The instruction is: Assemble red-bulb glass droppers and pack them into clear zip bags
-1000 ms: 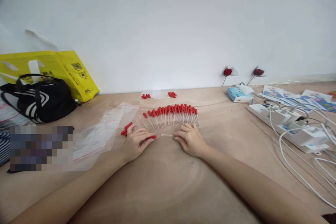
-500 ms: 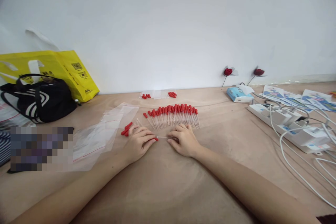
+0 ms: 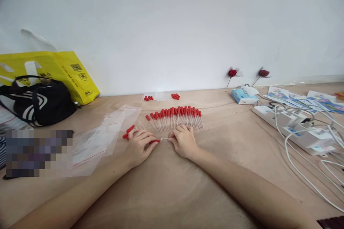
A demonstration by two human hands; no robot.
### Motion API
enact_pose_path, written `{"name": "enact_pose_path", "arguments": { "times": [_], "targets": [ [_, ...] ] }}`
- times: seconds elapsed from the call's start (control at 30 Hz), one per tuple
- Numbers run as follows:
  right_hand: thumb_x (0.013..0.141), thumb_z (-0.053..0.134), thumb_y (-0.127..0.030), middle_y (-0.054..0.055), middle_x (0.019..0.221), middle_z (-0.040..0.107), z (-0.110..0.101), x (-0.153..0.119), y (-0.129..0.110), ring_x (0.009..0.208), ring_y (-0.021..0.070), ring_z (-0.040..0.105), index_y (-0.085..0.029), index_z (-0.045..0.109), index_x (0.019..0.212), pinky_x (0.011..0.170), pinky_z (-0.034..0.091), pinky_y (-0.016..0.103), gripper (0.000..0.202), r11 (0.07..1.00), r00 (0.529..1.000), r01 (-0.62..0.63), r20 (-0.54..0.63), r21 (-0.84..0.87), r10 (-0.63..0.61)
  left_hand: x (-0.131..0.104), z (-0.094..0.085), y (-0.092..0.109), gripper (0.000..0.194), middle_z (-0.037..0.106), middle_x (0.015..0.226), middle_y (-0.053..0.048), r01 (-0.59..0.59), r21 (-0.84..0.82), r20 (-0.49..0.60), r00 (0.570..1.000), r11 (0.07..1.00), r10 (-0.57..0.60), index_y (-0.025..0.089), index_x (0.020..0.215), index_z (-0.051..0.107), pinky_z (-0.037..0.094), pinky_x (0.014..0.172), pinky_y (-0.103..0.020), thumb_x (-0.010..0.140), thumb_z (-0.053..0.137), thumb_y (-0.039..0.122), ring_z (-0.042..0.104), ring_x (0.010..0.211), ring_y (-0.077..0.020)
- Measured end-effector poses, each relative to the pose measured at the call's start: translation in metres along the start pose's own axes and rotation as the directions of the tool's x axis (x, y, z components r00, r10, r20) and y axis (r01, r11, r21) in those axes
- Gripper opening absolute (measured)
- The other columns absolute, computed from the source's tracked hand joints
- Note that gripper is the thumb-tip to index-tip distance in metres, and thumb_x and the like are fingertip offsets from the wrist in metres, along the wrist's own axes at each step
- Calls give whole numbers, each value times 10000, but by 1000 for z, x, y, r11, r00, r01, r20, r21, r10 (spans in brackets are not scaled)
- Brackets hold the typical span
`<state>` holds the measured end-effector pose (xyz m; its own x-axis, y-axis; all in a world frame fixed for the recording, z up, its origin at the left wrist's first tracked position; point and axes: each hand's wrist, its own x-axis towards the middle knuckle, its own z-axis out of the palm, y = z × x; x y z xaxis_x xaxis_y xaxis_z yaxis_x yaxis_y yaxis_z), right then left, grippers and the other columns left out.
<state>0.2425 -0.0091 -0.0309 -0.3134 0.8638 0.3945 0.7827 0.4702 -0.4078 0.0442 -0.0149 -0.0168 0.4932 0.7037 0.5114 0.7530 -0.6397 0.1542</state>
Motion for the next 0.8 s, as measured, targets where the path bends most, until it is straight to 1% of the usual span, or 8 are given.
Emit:
{"name": "enact_pose_path", "arguments": {
  "times": [0.17, 0.3, 0.53, 0.7, 0.8],
  "targets": [
    [774, 564, -278, 8, 803, 608, -1, -1, 1, 828, 173, 471, -218, 604, 777, 737, 236, 333, 72, 1000, 999, 23, 24, -2, -23, 0, 2, -2, 138, 665, 880, -1, -3, 6, 17, 1000, 1000, 3, 258, 806, 656, 209, 819, -427, 795, 532, 316, 537, 854, -193],
    [762, 581, -261, 10, 814, 596, 2, -1, 3, 823, 167, 466, -228, 625, 720, 720, 242, 319, 69, 999, 1000, 25, 16, 20, -26, 1, 3, -2, 141, 668, 883, 21, -10, -5, 15, 1000, 1000, 10, 281, 790, 661, 199, 821, -421, 809, 523, 301, 539, 852, -184],
    [795, 525, -232, 12, 771, 602, 1, -4, -1, 800, 160, 479, -195, 569, 735, 743, 237, 326, 83, 998, 997, 64, -50, 6, -64, 2, 3, 0, 117, 675, 807, 18, 16, -13, -13, 1000, 1000, -16, 224, 826, 598, 212, 824, -408, 830, 488, 264, 554, 802, -170],
    [813, 492, -225, -2, 719, 616, -1, -4, -5, 764, 145, 492, -197, 560, 754, 792, 212, 345, 94, 995, 994, 96, -45, -13, -97, 1, 3, 0, 112, 670, 773, 15, 11, -13, -19, 1000, 1000, -11, 223, 830, 586, 218, 837, -410, 830, 482, 265, 559, 775, -171],
    [821, 483, -236, -1, 730, 628, -1, -5, -6, 771, 148, 489, -199, 575, 769, 803, 204, 353, 111, 992, 991, 128, -49, -2, -128, 1, 3, 0, 113, 666, 762, 19, 12, -30, -21, 1000, 999, -13, 220, 825, 587, 212, 855, -411, 831, 482, 262, 562, 766, -164]
  ]
}}
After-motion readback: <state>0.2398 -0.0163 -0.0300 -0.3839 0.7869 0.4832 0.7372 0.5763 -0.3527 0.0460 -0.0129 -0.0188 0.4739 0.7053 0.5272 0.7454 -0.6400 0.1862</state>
